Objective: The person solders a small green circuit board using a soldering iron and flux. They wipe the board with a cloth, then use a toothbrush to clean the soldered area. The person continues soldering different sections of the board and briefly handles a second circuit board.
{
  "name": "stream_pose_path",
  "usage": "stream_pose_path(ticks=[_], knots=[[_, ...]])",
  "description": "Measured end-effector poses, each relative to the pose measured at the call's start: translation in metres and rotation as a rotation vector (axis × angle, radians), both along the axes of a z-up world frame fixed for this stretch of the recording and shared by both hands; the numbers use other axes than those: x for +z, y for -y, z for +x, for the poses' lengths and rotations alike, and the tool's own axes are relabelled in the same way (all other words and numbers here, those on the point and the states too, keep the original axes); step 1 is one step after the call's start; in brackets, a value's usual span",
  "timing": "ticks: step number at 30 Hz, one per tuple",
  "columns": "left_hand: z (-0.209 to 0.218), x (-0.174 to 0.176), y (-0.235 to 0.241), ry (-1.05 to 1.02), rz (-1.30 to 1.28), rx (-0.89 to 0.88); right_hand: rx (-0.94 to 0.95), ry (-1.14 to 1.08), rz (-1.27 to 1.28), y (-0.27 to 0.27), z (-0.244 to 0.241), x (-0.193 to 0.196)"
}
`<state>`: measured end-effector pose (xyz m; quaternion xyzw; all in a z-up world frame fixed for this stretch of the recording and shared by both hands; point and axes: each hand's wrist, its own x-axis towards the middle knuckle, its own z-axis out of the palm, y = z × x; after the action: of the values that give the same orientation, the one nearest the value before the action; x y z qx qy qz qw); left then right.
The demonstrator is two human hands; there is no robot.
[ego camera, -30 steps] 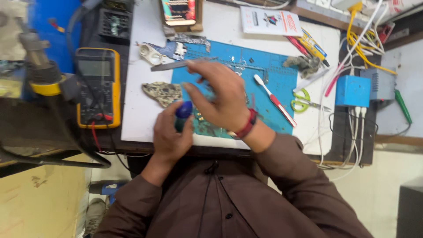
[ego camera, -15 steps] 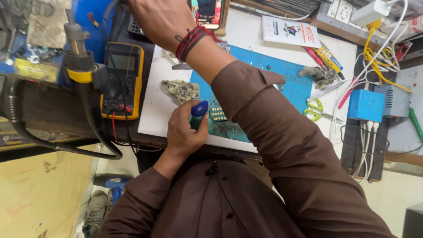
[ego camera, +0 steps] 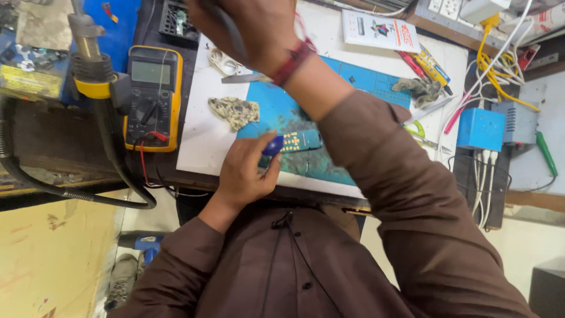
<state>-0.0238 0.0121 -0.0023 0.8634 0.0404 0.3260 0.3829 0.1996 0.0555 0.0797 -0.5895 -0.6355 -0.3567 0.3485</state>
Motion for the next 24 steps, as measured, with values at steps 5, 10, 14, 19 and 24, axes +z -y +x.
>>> stream_pose_path(ticks=[5, 10, 14, 19, 24], knots=[[-0.019, 0.030, 0.019, -0.135, -0.160, -0.458, 0.011, -0.562, -0.092, 0.124, -0.009, 0.007], [-0.037, 0.056, 0.023, -0.135, -0.519, -0.686, -0.166, -1.020, 0.147, 0.230, -0.027, -0.045], [0.002, 0.034, 0.006, -0.014, -0.269, -0.199, -0.330, -1.117, 0.423, 0.272, -0.062, -0.079], [0.019, 0.007, -0.001, -0.116, -0.151, -0.148, -0.271, -1.362, 0.213, 0.285, -0.125, -0.111], [0.017, 0.001, 0.001, -0.162, -0.117, -0.146, -0.433, -1.356, 0.018, 0.278, -0.143, -0.114]])
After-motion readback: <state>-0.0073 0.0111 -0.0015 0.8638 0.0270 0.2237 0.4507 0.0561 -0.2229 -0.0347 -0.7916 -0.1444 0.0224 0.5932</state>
